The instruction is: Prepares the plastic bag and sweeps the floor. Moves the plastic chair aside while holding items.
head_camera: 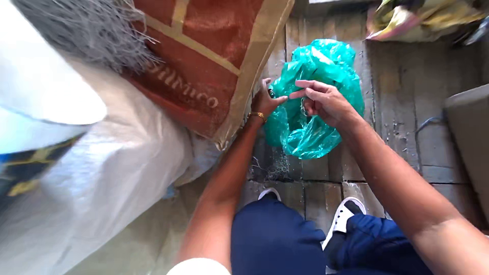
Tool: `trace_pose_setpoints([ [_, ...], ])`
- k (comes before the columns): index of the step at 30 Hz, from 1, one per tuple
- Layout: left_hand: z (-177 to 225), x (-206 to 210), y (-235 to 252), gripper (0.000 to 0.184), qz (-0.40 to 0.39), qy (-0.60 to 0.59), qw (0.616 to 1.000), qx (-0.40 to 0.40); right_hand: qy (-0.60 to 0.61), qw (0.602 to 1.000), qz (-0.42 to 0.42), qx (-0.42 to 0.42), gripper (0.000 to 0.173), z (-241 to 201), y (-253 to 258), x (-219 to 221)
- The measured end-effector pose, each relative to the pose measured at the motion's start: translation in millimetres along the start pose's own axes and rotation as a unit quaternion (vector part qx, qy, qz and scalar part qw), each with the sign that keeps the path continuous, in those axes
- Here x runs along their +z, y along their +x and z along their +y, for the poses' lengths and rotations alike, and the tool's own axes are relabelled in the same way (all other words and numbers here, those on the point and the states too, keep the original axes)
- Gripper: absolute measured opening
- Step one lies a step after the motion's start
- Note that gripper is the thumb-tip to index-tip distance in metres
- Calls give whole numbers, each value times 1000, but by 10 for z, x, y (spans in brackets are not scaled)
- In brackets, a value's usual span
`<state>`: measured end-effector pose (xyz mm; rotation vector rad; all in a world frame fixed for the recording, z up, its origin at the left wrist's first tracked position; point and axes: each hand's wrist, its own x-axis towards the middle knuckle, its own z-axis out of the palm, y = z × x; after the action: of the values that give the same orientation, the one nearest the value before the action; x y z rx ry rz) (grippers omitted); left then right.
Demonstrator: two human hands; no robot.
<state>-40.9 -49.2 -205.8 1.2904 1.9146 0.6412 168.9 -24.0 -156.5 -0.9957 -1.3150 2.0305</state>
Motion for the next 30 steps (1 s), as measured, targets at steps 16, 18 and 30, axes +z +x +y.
trace_pose_setpoints([
  [16,344,-69,-495,19,-164,-213,956,122,161,980,-75,-86,60,25,-125,96],
  [18,351,-49,-481,16,-143,-170,968,119,136,984,-79,-85,50,34,-130,-3],
  [30,214,110,-320,22,-149,52,973,168,20,998,59,24,51,222,-293,-679],
])
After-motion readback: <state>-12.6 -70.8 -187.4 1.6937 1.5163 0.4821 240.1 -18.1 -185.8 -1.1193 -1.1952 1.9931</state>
